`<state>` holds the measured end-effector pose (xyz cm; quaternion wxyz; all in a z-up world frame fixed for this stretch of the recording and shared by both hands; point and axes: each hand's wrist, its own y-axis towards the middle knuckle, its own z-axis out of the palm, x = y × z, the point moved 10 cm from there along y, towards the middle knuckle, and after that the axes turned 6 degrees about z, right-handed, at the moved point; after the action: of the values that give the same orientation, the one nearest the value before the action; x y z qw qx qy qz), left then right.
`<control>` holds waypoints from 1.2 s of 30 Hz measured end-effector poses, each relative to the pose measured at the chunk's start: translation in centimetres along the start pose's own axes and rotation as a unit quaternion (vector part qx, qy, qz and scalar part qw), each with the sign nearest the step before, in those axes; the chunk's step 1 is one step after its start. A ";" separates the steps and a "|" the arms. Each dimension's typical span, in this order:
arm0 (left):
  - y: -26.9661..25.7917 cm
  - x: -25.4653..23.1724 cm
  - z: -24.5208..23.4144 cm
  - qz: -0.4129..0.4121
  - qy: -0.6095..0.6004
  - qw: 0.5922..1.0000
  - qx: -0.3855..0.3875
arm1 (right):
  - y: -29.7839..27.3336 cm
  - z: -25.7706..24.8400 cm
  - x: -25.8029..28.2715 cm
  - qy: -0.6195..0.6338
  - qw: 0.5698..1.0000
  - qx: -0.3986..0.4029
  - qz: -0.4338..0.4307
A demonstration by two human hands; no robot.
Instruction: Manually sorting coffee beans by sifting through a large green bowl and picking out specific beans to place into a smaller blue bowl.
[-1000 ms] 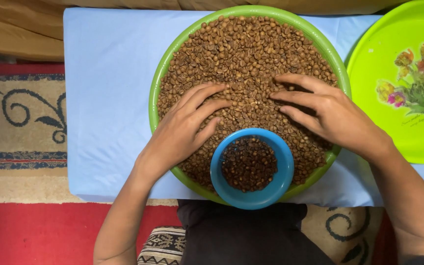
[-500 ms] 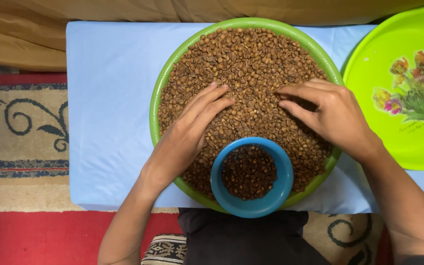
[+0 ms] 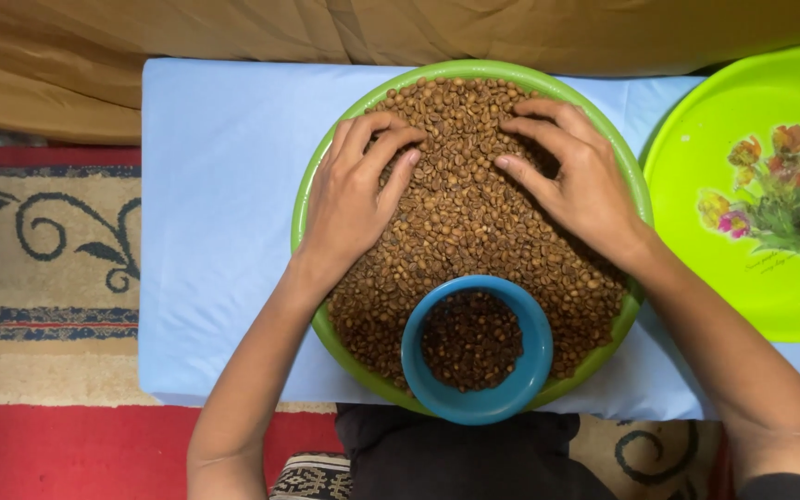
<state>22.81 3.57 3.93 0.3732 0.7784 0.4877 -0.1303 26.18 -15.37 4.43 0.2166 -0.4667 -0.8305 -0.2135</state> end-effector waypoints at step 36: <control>2.8 0.3 1.5 -0.013 0.125 0.990 0.066 | 3.6 1.2 0.9 0.039 0.997 0.042 -0.043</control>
<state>25.62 2.04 4.01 0.2552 0.8052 0.5308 -0.0691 28.70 -12.35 4.51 0.2590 -0.4120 -0.8490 -0.2058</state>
